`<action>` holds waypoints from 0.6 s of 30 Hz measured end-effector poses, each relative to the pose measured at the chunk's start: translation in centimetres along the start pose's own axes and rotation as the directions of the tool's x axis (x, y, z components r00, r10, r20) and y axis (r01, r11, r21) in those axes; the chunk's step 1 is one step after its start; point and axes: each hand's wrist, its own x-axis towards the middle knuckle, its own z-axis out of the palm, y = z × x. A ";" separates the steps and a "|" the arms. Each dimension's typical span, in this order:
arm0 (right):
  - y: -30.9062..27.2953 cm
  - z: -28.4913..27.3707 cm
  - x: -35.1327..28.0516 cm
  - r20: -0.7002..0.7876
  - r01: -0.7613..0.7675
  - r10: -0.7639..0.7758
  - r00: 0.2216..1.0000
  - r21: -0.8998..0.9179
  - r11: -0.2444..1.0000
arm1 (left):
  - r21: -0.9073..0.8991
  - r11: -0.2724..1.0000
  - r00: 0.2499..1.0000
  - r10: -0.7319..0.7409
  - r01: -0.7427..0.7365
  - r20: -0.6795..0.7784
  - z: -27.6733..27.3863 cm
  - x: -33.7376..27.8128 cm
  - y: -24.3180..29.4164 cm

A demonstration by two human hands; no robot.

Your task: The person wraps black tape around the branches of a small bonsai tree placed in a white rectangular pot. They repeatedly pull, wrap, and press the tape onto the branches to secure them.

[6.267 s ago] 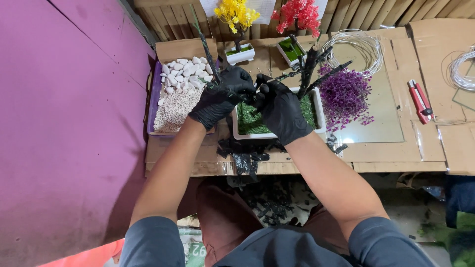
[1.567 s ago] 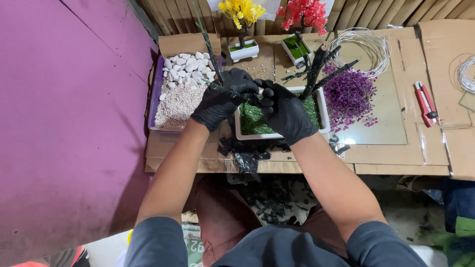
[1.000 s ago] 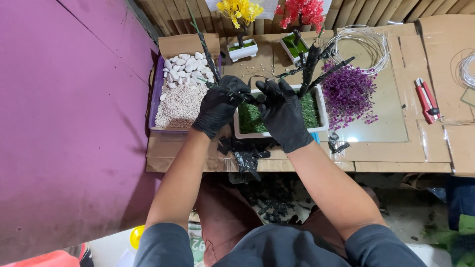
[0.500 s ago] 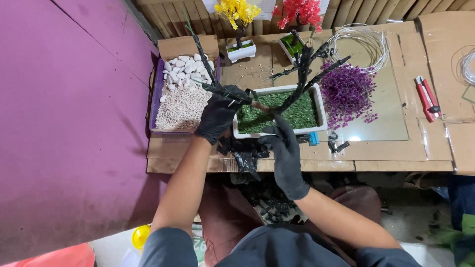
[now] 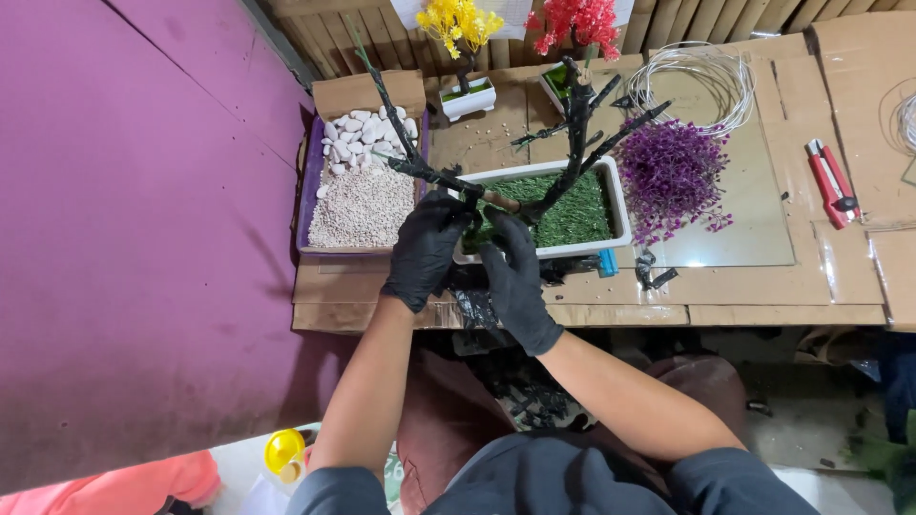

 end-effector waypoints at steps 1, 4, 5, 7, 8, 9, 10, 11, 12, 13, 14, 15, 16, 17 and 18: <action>-0.4 0.8 0.7 0.001 0.000 0.000 1.000 0.001 1.000 | 0.001 1.000 1.000 0.000 0.000 -0.001 -0.5 -0.2 0.6; -1.4 2.6 2.2 -0.007 -0.027 0.028 1.000 0.196 0.980 | -0.111 0.991 0.996 -0.075 0.079 0.039 -1.2 -1.1 1.3; -1.6 3.0 2.6 -0.052 -0.172 0.194 0.980 0.283 0.944 | -0.073 0.991 0.992 -0.112 0.115 0.050 -0.9 -1.4 1.0; -1.7 3.1 3.3 -0.083 -0.306 0.359 0.930 0.372 0.877 | -0.036 0.988 0.987 -0.149 0.152 0.061 -0.8 -2.1 1.0; -1.5 2.9 3.5 -0.073 -0.392 0.444 0.893 0.355 0.849 | -0.073 0.981 0.982 -0.173 0.179 0.073 -1.2 -2.5 1.3; -1.3 2.7 3.8 -0.066 -0.476 0.524 0.849 0.337 0.812 | -0.110 0.972 0.977 -0.197 0.206 0.086 -1.5 -3.0 1.6; -1.3 2.6 3.9 -0.063 -0.476 0.524 0.849 0.338 0.812 | -0.109 0.972 0.977 -0.198 0.206 0.084 -2.4 -3.3 2.7; -1.3 2.4 4.0 -0.046 -0.505 0.541 0.840 0.301 0.809 | -0.141 0.961 0.970 -0.225 0.237 0.096 -3.3 -3.6 3.8; -1.3 2.2 3.9 -0.032 -0.533 0.559 0.828 0.262 0.804 | -0.174 0.947 0.961 -0.253 0.269 0.112 -4.2 -3.9 4.9; -0.8 2.1 3.8 -0.032 -0.535 0.561 0.827 0.262 0.803 | -0.173 0.947 0.961 -0.254 0.271 0.114 -4.5 -4.2 5.3; -0.3 2.0 3.7 0.000 -0.564 0.592 0.806 0.305 0.767 | -0.170 0.943 0.956 -0.270 0.286 0.114 -4.9 -4.3 5.6; 0.1 1.8 3.7 0.033 -0.592 0.621 0.783 0.346 0.728 | -0.168 0.939 0.952 -0.285 0.302 0.115 -5.2 -4.5 6.0; 1.0 1.4 3.6 0.032 -0.592 0.621 0.783 0.346 0.728 | -0.167 0.939 0.951 -0.285 0.301 0.116 -5.7 -4.5 6.0; 1.9 1.0 3.6 0.065 -0.602 0.626 0.777 0.367 0.709 | -0.136 0.948 0.957 -0.281 0.289 0.076 -6.3 -4.6 6.1; 2.7 0.6 3.7 0.099 -0.612 0.629 0.771 0.387 0.690 | -0.104 0.956 0.961 -0.273 0.276 0.035 -6.8 -4.6 6.1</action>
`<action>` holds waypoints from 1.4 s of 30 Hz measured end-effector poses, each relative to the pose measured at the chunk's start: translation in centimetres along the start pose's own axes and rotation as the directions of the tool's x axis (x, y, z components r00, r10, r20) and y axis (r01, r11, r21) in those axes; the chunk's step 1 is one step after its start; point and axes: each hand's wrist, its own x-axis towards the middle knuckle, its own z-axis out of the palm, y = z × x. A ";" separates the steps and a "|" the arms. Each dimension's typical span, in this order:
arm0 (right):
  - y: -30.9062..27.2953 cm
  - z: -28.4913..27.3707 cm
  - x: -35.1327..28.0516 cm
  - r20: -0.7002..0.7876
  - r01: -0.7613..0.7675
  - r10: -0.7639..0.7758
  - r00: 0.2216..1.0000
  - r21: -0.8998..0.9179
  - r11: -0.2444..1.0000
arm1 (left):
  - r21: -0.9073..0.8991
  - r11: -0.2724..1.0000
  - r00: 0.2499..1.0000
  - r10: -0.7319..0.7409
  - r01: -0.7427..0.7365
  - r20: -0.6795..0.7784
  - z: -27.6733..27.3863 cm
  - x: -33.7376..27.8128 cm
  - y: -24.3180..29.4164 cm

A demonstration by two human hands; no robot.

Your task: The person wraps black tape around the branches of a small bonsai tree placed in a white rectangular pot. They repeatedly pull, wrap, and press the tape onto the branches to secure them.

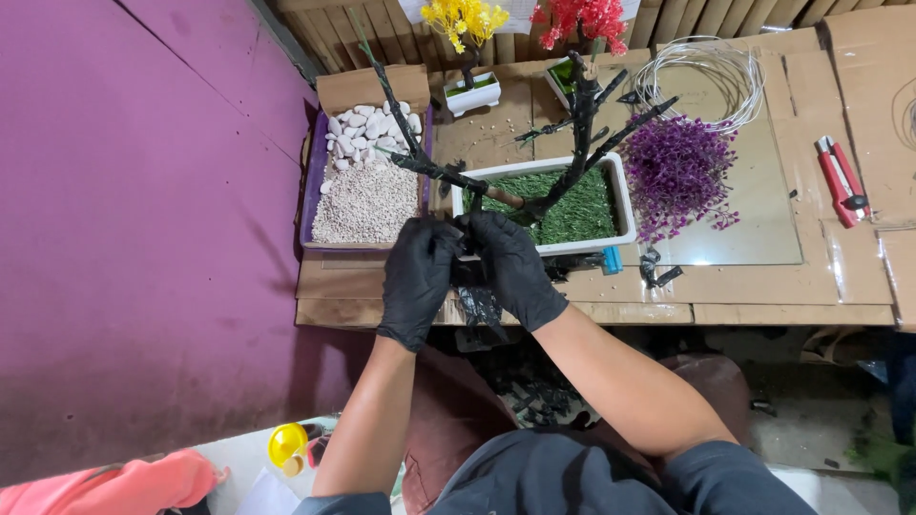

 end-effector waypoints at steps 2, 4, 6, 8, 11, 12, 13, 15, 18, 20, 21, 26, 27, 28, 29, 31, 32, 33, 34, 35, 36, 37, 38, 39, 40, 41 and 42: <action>0.5 -0.9 0.6 0.043 -0.028 0.027 0.999 0.035 0.999 | -0.067 0.995 0.995 0.073 -0.077 -0.067 0.0 0.8 -0.7; -0.7 -0.3 -0.5 0.088 -0.058 0.053 0.995 0.067 0.996 | -0.129 0.979 0.981 0.139 -0.157 -0.139 0.3 1.7 -1.0; -3.6 1.9 -3.4 0.109 -0.105 0.082 0.991 0.222 0.969 | -0.295 0.918 0.959 0.218 -0.265 -0.183 0.7 2.7 -0.5; -3.5 1.5 -3.5 0.128 -0.115 0.086 0.988 0.242 0.964 | -0.339 0.901 0.958 0.218 -0.271 -0.188 2.4 4.0 -1.4; -4.8 2.2 -4.2 0.116 -0.114 0.080 0.990 0.332 0.936 | -0.455 0.864 0.974 0.163 -0.217 -0.154 4.2 5.3 -2.4; -5.4 2.6 -4.5 0.083 -0.100 0.072 0.994 0.402 0.910 | -0.524 0.838 0.988 0.112 -0.153 -0.110 4.7 5.7 -2.6; -5.4 2.5 -4.4 0.082 -0.099 0.072 0.994 0.402 0.910 | -0.525 0.837 0.988 0.112 -0.153 -0.109 4.2 5.5 -1.4; -5.3 2.5 -4.0 0.048 -0.070 0.053 0.997 0.492 0.868 | -0.733 0.668 0.991 -0.062 0.133 0.123 3.1 5.2 1.1; -5.8 3.1 -4.5 0.004 -0.036 0.039 0.999 0.528 0.849 | -0.625 0.779 0.998 0.055 -0.037 0.009 3.8 5.3 1.4; -5.4 2.6 -3.9 0.008 -0.041 0.044 0.999 0.561 0.827 | -0.632 0.774 0.998 0.064 -0.047 0.005 4.9 5.8 -0.1; -5.2 2.3 -3.7 0.011 -0.045 0.048 0.999 0.593 0.804 | -0.638 0.768 0.997 0.073 -0.056 0.000 5.4 6.1 -0.9; -4.3 -0.4 -1.8 0.161 -0.151 0.063 0.985 0.626 0.765 | -0.630 0.772 0.996 0.077 -0.081 -0.034 5.4 6.2 -0.2; -4.0 -0.9 -1.4 0.180 -0.164 0.062 0.982 0.635 0.755 | -0.616 0.784 0.997 0.070 -0.079 -0.038 5.4 6.2 -0.1; -4.0 -1.2 -1.0 0.180 -0.165 0.063 0.982 0.635 0.755 | -0.616 0.784 0.997 0.070 -0.078 -0.038 5.1 6.0 0.2; -3.8 -1.5 -0.6 0.197 -0.183 0.070 0.978 0.644 0.743 | -0.624 0.774 0.994 0.094 -0.107 -0.054 4.8 5.8 0.6; -3.8 -2.1 0.1 0.216 -0.203 0.078 0.973 0.652 0.730 | -0.632 0.763 0.990 0.118 -0.137 -0.072 4.8 5.7 0.8; -3.8 -2.4 0.4 0.221 -0.214 0.087 0.971 0.652 0.728 | -0.644 0.751 0.989 0.121 -0.147 -0.085 5.0 5.7 0.6; -3.8 -2.7 0.7 0.227 -0.225 0.096 0.969 0.652 0.725 | -0.655 0.739 0.988 0.124 -0.157 -0.097 5.2 5.7 0.4; -3.8 -2.7 0.9 0.227 -0.225 0.096 0.969 0.651 0.725 | -0.656 0.738 0.988 0.124 -0.157 -0.097 5.4 5.8 0.3; -3.9 -2.8 1.1 0.219 -0.210 0.086 0.972 0.642 0.737 | -0.654 0.736 0.984 0.135 -0.177 -0.114 5.5 5.9 0.2; -4.0 -2.9 1.2 0.210 -0.194 0.075 0.975 0.633 0.749 | -0.652 0.733 0.981 0.147 -0.196 -0.131 5.7 6.0 0.1; -4.3 -2.6 1.3 0.209 -0.194 0.076 0.975 0.633 0.749 | -0.652 0.732 0.981 0.146 -0.196 -0.130 5.8 6.0 -0.1; -4.6 -2.4 1.4 0.184 -0.183 0.086 0.979 0.618 0.765 | -0.652 0.730 0.979 0.154 -0.204 -0.134 6.0 6.1 -0.3; -4.8 -2.2 1.4 0.158 -0.172 0.095 0.983 0.601 0.780 | -0.651 0.728 0.977 0.163 -0.213 -0.137 6.1 6.2 -0.5; -4.9 -2.4 1.7 0.159 -0.173 0.095 0.983 0.600 0.781 | -0.652 0.728 0.977 0.162 -0.213 -0.138 6.1 6.3 -0.7; -4.9 -2.5 2.0 0.142 -0.177 0.114 0.983 0.596 0.784 | -0.649 0.737 0.982 0.146 -0.190 -0.121 6.2 6.4 -0.8; -4.9 -2.7 2.2 0.124 -0.181 0.133 0.983 0.591 0.786 | -0.646 0.745 0.986 0.130 -0.165 -0.103 6.3 6.5 -1.0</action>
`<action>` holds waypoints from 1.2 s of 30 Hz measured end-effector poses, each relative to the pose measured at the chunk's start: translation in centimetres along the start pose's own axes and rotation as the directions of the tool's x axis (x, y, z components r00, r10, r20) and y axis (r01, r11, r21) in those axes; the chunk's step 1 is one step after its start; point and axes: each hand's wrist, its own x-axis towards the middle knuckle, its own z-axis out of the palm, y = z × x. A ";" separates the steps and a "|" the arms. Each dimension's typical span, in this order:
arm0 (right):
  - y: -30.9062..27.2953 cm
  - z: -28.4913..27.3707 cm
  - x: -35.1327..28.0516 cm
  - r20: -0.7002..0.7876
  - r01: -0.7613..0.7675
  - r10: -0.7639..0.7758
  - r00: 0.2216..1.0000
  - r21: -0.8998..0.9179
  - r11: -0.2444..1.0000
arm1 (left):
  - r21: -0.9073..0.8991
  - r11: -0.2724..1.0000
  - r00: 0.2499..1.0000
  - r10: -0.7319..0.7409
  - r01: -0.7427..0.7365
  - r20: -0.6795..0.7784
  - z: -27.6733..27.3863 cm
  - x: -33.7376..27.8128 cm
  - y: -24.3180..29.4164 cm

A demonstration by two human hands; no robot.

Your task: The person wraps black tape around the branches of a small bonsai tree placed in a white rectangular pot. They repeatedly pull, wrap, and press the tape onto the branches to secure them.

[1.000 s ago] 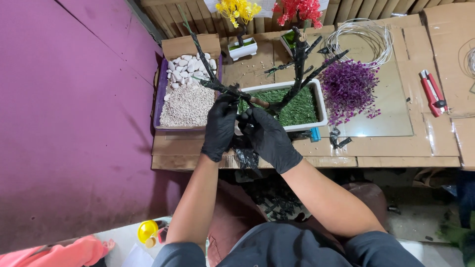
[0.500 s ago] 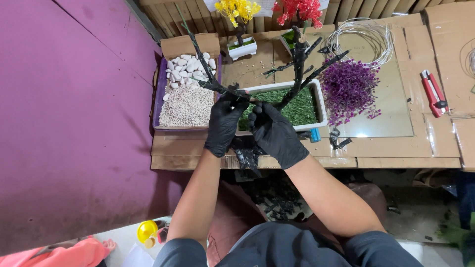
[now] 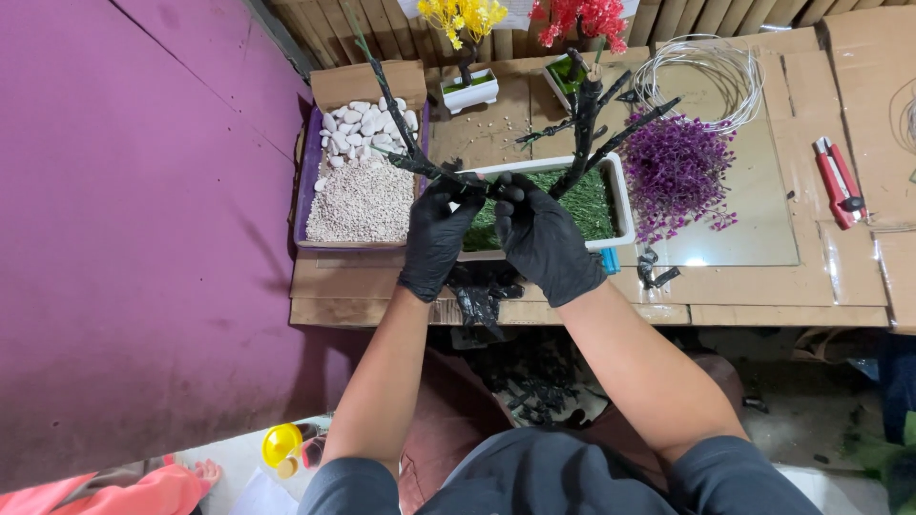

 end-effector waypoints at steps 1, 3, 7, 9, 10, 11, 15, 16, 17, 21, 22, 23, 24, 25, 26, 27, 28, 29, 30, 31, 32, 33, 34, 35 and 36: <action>0.0 0.2 0.2 -0.001 0.000 0.000 1.000 -0.001 1.000 | -0.001 1.000 1.000 -0.001 0.001 -0.001 0.0 -0.1 0.4; 0.0 0.4 0.5 -0.108 0.035 -0.030 0.994 0.045 0.998 | 0.014 0.999 0.999 -0.040 0.040 0.016 0.0 -0.3 1.1; -0.4 0.2 1.1 -0.106 0.022 -0.027 0.994 -0.042 0.999 | 0.022 0.999 0.998 -0.048 0.047 0.051 -0.7 0.5 0.2; -0.5 0.3 1.2 -0.081 0.035 -0.045 0.996 -0.121 0.992 | 0.066 0.998 0.999 -0.025 0.023 0.025 -0.8 0.8 -0.9; -0.5 0.5 1.0 -0.082 0.035 -0.045 0.996 -0.122 0.992 | 0.065 0.998 0.999 -0.026 0.024 0.025 -0.9 1.0 -1.7; -0.5 0.7 0.8 -0.070 0.044 -0.055 0.996 -0.150 0.988 | 0.085 0.995 0.997 -0.055 0.051 0.046 -1.0 1.1 -2.6; -0.7 0.3 1.0 -0.030 0.053 -0.062 0.998 -0.243 0.969 | -0.026 0.999 0.996 -0.044 0.046 0.076 -1.3 1.0 -4.5; -0.6 1.1 0.6 -0.031 0.053 -0.062 0.998 -0.243 0.969 | -0.027 0.999 0.996 -0.045 0.047 0.077 -1.4 1.2 -5.4; -0.5 1.8 0.1 -0.012 0.102 -0.111 0.994 -0.310 0.945 | -0.122 0.992 0.996 -0.014 0.025 0.088 -1.5 1.4 -6.3; -0.7 4.5 -1.5 0.045 0.195 -0.200 0.979 -0.516 0.834 | -0.289 0.957 0.992 0.057 -0.022 0.113 -1.8 2.1 -11.2; -0.7 5.0 -1.5 0.046 0.195 -0.200 0.979 -0.518 0.833 | -0.290 0.957 0.992 0.057 -0.023 0.112 -1.7 2.0 -9.8; -0.6 5.4 -1.5 0.060 0.236 -0.249 0.967 -0.591 0.771 | -0.261 0.964 0.988 0.082 -0.046 0.128 -1.6 2.0 -8.5; -0.5 5.8 -1.5 0.078 0.271 -0.294 0.953 -0.659 0.702 | -0.231 0.971 0.984 0.103 -0.068 0.144 -1.6 1.8 -7.1; -0.6 6.0 -1.4 0.077 0.268 -0.293 0.953 -0.660 0.701 | -0.232 0.971 0.985 0.101 -0.066 0.143 -1.5 1.7 -6.8; -0.6 6.2 -1.3 0.093 0.274 -0.307 0.947 -0.735 0.621 | -0.230 0.970 0.985 0.109 -0.075 0.136 -1.5 1.7 -6.5; -0.6 6.5 -1.3 0.111 0.276 -0.320 0.941 -0.800 0.533 | -0.228 0.970 0.985 0.116 -0.084 0.130 -1.4 1.6 -6.1; -0.6 6.2 0.0 0.112 0.275 -0.318 0.941 -0.802 0.531 | -0.229 0.970 0.985 0.116 -0.084 0.127 -1.4 1.7 -5.9; -0.6 6.0 1.2 0.037 0.231 -0.277 0.960 -0.663 0.713 | -0.164 0.982 0.983 0.118 -0.095 0.140 -1.4 1.7 -5.6; -0.5 5.7 2.4 -0.028 0.177 -0.218 0.976 -0.487 0.855 | -0.098 0.990 0.981 0.118 -0.104 0.151 -1.5 1.6 -5.4; -0.9 5.6 2.9 -0.028 0.174 -0.215 0.976 -0.490 0.854 | -0.099 0.990 0.982 0.117 -0.103 0.148 -1.5 1.7 -5.4; -1.2 5.5 3.3 0.101 0.286 -0.300 0.949 -0.682 0.673 | -0.059 0.993 0.982 0.106 -0.098 0.155 -1.5 1.8 -5.5; -1.5 5.5 3.7 0.247 0.387 -0.344 0.906 -0.812 0.438 | -0.018 0.996 0.982 0.094 -0.092 0.163 -1.6 1.9 -5.5; -2.1 5.3 3.9 0.246 0.385 -0.341 0.907 -0.813 0.436 | -0.020 0.996 0.983 0.093 -0.091 0.160 -1.3 1.9 -5.7; -2.6 5.1 4.1 0.466 0.501 -0.324 0.823 -0.865 0.028 | -0.125 0.986 0.983 0.125 -0.108 0.135 -1.0 2.0 -5.8; -3.2 4.9 4.3 0.651 0.554 -0.210 0.729 -0.742 -0.377 | -0.228 0.966 0.982 0.153 -0.126 0.108 -0.8 2.0 -5.9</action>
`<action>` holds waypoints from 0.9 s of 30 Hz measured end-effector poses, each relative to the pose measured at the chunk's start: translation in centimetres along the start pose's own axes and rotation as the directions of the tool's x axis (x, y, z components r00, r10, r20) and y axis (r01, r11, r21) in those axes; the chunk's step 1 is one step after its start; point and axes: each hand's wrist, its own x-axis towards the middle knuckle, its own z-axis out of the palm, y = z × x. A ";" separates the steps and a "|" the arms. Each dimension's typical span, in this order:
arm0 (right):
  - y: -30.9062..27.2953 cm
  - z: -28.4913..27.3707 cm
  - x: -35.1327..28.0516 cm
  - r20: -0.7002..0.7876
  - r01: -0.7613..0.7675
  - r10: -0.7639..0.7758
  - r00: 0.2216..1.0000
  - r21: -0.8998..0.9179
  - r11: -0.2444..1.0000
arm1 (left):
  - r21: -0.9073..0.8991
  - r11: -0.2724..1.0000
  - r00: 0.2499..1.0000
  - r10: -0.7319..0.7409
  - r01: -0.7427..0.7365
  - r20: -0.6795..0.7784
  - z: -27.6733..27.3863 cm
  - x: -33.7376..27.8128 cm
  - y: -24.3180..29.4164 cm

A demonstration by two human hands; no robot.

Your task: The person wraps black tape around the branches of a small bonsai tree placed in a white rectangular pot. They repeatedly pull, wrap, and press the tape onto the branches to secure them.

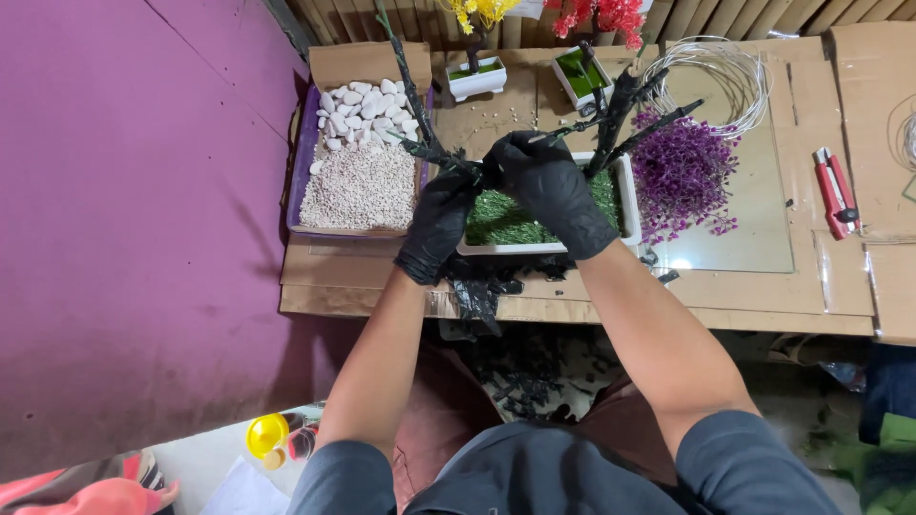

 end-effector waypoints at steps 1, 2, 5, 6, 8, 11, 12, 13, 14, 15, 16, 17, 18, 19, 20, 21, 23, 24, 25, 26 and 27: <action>0.2 -0.2 0.0 0.003 0.000 0.000 1.000 -0.001 1.000 | -0.001 1.000 1.000 -0.001 0.001 -0.003 0.0 0.0 -0.4; 0.3 -0.4 0.1 0.120 0.235 -0.205 0.971 -0.346 0.908 | -0.047 0.999 1.000 0.003 -0.003 -0.008 -0.1 0.0 -0.7; -5.8 -0.8 1.4 0.160 -0.117 0.210 0.964 -0.455 0.883 | -0.119 0.993 1.000 0.008 -0.010 -0.022 -0.1 0.3 -0.5; -9.0 -0.9 2.0 0.159 -0.680 0.713 0.682 -0.221 0.699 | -0.146 0.989 1.000 0.008 -0.012 -0.029 -0.1 0.4 -0.2; -5.3 -0.3 2.8 0.160 -0.658 0.710 0.686 -0.281 0.699 | -0.121 0.993 1.000 0.014 -0.016 -0.024 -0.3 0.3 -1.3; -2.8 0.1 3.6 0.178 -0.603 0.687 0.704 -0.362 0.711 | -0.160 0.987 0.999 -0.001 -0.005 -0.033 -0.1 0.2 -1.0; -2.4 0.2 3.7 0.196 -0.570 0.667 0.719 -0.383 0.727 | -0.226 0.974 0.999 -0.020 0.009 -0.046 0.0 0.1 -0.6; -2.9 -0.1 3.5 0.195 -0.571 0.668 0.718 -0.383 0.726 | -0.226 0.974 0.999 -0.021 0.010 -0.045 0.2 0.2 0.0; -3.3 -0.4 3.2 0.204 -0.543 0.640 0.740 -0.379 0.749 | -0.234 0.972 0.999 -0.018 0.006 -0.046 0.4 0.2 0.7; -3.8 -0.7 2.9 0.213 -0.515 0.612 0.762 -0.375 0.771 | -0.242 0.970 0.999 -0.014 0.003 -0.047 0.5 0.2 1.4; -2.9 -0.6 3.1 0.211 -0.516 0.613 0.762 -0.375 0.770 | -0.243 0.970 0.999 -0.014 0.003 -0.045 0.6 0.1 1.5; -2.1 -0.5 3.3 0.234 -0.502 0.606 0.761 -0.379 0.777 | -0.244 0.970 0.999 -0.022 0.010 -0.047 0.7 0.1 1.6; -1.2 -0.5 3.5 0.256 -0.488 0.598 0.759 -0.384 0.784 | -0.246 0.969 0.998 -0.030 0.017 -0.051 0.7 0.1 1.7; -2.4 1.5 4.1 0.255 -0.489 0.599 0.759 -0.383 0.784 | -0.246 0.969 0.998 -0.030 0.017 -0.049 0.5 0.1 2.0; -3.6 3.4 4.7 0.029 -0.568 0.727 0.686 -0.603 0.560 | -0.108 0.994 0.999 -0.029 0.026 -0.024 0.4 0.2 2.3; -4.8 5.4 5.4 -0.222 -0.620 0.771 0.597 -0.738 0.268 | 0.033 0.999 1.000 -0.031 0.031 0.002 0.2 0.2 2.5; -4.1 4.8 5.1 -0.187 -0.609 0.746 0.639 -0.715 0.343 | 0.102 0.995 0.994 -0.015 0.004 0.107 -0.3 0.6 3.6; -3.8 4.5 5.1 -0.151 -0.591 0.716 0.681 -0.690 0.417 | 0.167 0.985 0.978 -0.005 -0.030 0.208 -0.6 0.9 4.2; -3.0 4.1 4.8 -0.154 -0.594 0.716 0.681 -0.688 0.417 | 0.167 0.985 0.977 -0.004 -0.033 0.212 -0.4 1.2 2.5; -2.3 3.8 4.4 -0.100 -0.557 0.665 0.740 -0.646 0.522 | 0.513 0.819 0.964 0.183 -0.258 0.194 -0.3 1.3 0.8; -1.5 3.5 4.0 -0.051 -0.511 0.605 0.795 -0.595 0.621 | 0.775 0.487 0.902 0.352 -0.403 0.248 -0.2 1.5 -1.0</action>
